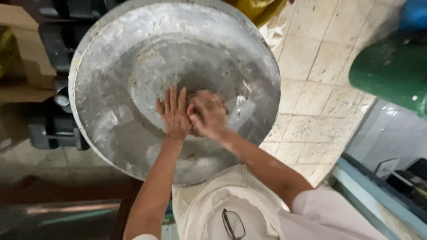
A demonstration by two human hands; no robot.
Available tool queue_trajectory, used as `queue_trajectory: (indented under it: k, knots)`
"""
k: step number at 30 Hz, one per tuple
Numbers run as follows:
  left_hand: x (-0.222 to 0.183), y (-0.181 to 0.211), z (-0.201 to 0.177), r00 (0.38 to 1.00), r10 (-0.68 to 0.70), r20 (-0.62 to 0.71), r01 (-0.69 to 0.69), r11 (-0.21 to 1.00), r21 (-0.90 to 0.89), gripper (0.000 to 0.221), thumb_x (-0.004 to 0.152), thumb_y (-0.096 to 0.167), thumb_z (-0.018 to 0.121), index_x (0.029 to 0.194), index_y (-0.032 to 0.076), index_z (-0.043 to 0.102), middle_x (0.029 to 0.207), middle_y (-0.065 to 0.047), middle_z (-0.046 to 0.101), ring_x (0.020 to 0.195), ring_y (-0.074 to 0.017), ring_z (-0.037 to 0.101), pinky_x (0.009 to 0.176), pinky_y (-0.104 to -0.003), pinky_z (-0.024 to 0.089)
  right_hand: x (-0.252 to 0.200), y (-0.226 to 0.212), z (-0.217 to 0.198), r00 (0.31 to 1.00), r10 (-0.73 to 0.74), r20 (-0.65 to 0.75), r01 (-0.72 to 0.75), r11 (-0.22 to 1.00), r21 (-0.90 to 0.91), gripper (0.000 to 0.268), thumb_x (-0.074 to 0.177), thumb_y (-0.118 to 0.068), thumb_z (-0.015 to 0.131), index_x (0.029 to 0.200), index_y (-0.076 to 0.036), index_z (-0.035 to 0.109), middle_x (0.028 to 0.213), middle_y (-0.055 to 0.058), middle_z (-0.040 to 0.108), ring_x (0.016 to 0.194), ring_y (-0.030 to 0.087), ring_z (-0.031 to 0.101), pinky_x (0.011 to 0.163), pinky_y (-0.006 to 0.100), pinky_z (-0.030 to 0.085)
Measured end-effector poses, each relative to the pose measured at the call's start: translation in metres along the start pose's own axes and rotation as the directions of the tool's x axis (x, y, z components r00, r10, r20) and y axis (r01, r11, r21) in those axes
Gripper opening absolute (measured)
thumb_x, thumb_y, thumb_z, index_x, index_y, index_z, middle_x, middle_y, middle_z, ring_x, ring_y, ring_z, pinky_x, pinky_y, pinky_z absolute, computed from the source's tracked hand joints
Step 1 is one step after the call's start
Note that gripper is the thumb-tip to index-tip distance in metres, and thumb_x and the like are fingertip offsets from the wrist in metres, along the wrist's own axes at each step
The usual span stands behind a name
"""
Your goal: The person kneads a ball of dark dough by hand inside a large metal bowl, repeatedly folding and pressing it against the bowl's surface and rubbing flour from their hands into the mixture.
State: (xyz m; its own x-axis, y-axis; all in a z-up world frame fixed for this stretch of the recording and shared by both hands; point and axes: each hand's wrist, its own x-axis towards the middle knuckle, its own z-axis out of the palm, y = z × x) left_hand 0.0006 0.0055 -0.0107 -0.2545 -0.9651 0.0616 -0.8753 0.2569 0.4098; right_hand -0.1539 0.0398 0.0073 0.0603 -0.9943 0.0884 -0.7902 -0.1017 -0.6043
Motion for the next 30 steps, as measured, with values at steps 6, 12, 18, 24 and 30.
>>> queue_trajectory:
  k: [6,12,18,24,30]
  knots:
    - [0.007,-0.044,0.071,0.986,-0.163,-0.029,0.162,0.987,-0.022,0.04,0.112,0.037,0.046,0.123,0.01,0.073,0.12,-0.011,0.071,0.114,-0.0342,0.061,0.101,-0.054,0.037,0.041,0.039,0.067,0.999,-0.031,-0.006,0.031,0.999,-0.044,0.031,0.101,-0.034,0.06,0.112,-0.008,0.071,0.111,0.014,0.072,0.099,0.037,0.068,0.089,0.05,0.054]
    - [0.046,-0.064,0.096,0.965,-0.236,-0.115,0.234,0.972,-0.027,0.035,0.11,0.032,0.056,0.092,0.008,0.075,0.087,-0.01,0.071,0.084,-0.0342,0.066,0.079,-0.051,0.05,0.086,0.074,0.111,0.997,0.075,0.001,-0.074,0.986,-0.151,0.032,0.091,-0.04,0.066,0.085,-0.009,0.073,0.084,0.016,0.071,0.077,0.037,0.069,0.067,0.05,0.056]
    - [0.035,-0.043,0.035,0.986,-0.154,-0.057,0.142,0.974,-0.179,0.039,0.114,0.032,0.055,0.09,0.006,0.072,0.084,-0.013,0.069,0.075,-0.0347,0.065,0.068,-0.047,0.05,0.065,0.06,0.068,0.999,-0.038,0.037,0.037,0.999,0.026,0.028,0.097,-0.036,0.071,0.097,-0.008,0.071,0.096,0.014,0.072,0.092,0.038,0.067,0.084,0.051,0.053]
    - [-0.058,0.027,-0.046,0.953,-0.225,0.201,0.245,0.966,-0.078,0.03,0.105,0.035,0.058,0.112,0.009,0.069,0.109,-0.016,0.069,0.103,-0.038,0.065,0.093,-0.056,0.047,-0.056,0.02,-0.041,0.974,-0.107,0.198,0.075,0.984,0.162,0.03,0.101,-0.038,0.07,0.119,-0.013,0.072,0.123,0.005,0.07,0.115,0.028,0.064,0.105,0.05,0.047]
    - [-0.092,0.034,0.011,0.962,-0.218,0.164,0.233,0.969,-0.082,0.053,0.104,0.039,0.052,0.149,0.012,0.052,0.154,-0.017,0.051,0.141,-0.0423,0.042,0.112,-0.065,0.026,-0.053,0.026,0.003,0.979,-0.179,0.103,0.188,0.978,-0.089,0.045,0.099,-0.044,0.054,0.126,-0.011,0.068,0.134,0.014,0.065,0.125,0.034,0.059,0.112,0.052,0.038]
